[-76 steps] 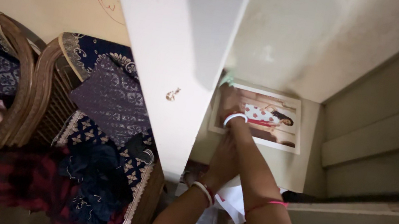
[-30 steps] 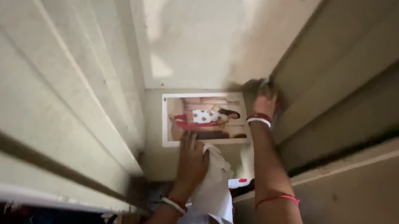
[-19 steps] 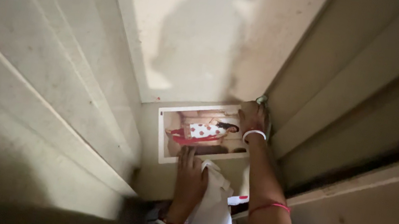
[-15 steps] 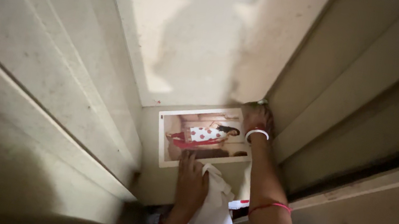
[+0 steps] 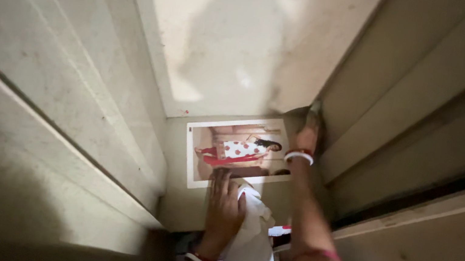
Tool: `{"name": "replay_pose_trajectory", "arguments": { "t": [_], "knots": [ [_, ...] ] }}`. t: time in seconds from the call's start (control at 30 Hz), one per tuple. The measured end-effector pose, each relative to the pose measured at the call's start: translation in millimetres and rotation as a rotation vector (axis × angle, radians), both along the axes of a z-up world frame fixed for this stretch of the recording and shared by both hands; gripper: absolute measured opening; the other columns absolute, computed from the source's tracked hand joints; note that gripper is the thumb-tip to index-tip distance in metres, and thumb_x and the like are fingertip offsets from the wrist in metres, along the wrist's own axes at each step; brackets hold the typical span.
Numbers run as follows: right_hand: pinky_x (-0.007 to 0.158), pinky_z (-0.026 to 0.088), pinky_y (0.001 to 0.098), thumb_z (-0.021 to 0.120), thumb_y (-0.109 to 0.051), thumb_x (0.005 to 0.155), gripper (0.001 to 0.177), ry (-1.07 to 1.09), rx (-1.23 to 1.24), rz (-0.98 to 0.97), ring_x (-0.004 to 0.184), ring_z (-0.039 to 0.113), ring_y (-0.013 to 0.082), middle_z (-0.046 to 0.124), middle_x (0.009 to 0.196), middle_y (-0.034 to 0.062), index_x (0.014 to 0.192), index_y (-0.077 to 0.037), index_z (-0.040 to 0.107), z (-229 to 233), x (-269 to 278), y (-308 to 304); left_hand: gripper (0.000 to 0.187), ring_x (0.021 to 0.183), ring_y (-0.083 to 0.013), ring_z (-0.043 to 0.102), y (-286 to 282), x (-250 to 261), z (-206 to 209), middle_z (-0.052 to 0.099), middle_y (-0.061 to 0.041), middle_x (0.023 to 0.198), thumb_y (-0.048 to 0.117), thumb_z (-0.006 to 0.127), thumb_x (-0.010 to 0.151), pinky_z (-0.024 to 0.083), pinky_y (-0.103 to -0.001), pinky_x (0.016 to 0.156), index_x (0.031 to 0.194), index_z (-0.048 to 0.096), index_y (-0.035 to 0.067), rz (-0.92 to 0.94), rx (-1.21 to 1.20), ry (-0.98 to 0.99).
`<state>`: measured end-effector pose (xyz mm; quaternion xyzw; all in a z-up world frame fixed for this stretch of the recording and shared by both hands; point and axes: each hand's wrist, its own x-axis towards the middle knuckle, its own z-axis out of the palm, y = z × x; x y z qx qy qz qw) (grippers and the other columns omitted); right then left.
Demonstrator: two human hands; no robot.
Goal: The person wipes a white cabinet door and adjacent wall with a green cloth, then wipes a small shelf inside the cabinet. Finally, the person places a white plastic shopping bag on the shelf and smooths it out.
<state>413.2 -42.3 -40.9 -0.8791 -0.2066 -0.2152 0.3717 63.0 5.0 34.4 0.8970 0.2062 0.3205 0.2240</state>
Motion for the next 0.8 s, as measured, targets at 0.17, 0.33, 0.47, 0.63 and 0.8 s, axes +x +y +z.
{"name": "replay_pose_trajectory", "arguments": {
  "t": [0.17,0.33,0.47,0.63,0.8],
  "knots": [
    [0.1,0.04,0.0638,0.07,-0.016,0.076,0.063,-0.213,-0.375,0.095,0.127,0.051,0.0521,0.057,0.137,0.0319,0.135,-0.002,0.056,6.1,-9.0,17.2,0.033,0.145,-0.0497,0.034,-1.4,-3.7,-0.8,0.048,-0.03,0.146,0.021,0.058,0.095,0.023,-0.057,0.124,0.111,0.061,-0.008,-0.043,-0.016,-0.016],
    [0.099,0.059,0.0448,0.054,-0.01,0.094,0.027,0.449,-0.024,0.574,0.112,0.07,0.0359,0.069,0.122,0.0157,0.119,-0.006,0.065,17.6,-70.2,28.0,0.037,0.143,-0.0495,0.036,-5.6,-5.0,-8.5,0.05,-0.028,0.144,0.02,0.06,0.094,0.027,-0.057,0.12,0.117,0.062,-0.009,-0.01,-0.052,-0.081],
    [0.112,0.045,0.0439,0.055,0.0,0.082,0.042,-0.056,-0.069,0.896,0.128,0.06,0.0387,0.066,0.133,0.0207,0.121,-0.005,0.072,-2.9,-132.1,38.0,0.035,0.139,-0.0488,0.04,-3.5,-7.2,-17.5,0.051,-0.027,0.142,0.021,0.06,0.094,0.031,-0.056,0.117,0.116,0.064,-0.006,-0.045,-0.132,-0.156],
    [0.115,0.04,0.0439,0.054,0.001,0.088,0.046,-0.108,-0.197,0.733,0.134,0.055,0.0377,0.061,0.142,0.0205,0.131,-0.007,0.069,-11.4,-114.3,28.3,0.035,0.137,-0.0477,0.043,-4.5,-8.2,-27.1,0.053,-0.027,0.139,0.024,0.061,0.094,0.033,-0.056,0.118,0.113,0.064,-0.005,-0.004,-0.043,-0.134],
    [0.115,0.027,0.0597,0.053,-0.026,0.096,0.051,-0.099,-0.97,-0.1,0.147,0.035,0.0376,0.042,0.16,0.0121,0.147,-0.017,0.056,13.0,-28.7,-15.3,0.042,0.135,-0.0477,0.043,-7.0,-5.7,-23.7,0.054,-0.027,0.139,0.026,0.061,0.092,0.031,-0.056,0.116,0.118,0.065,-0.007,0.035,-0.011,-0.093]
  ]
}}
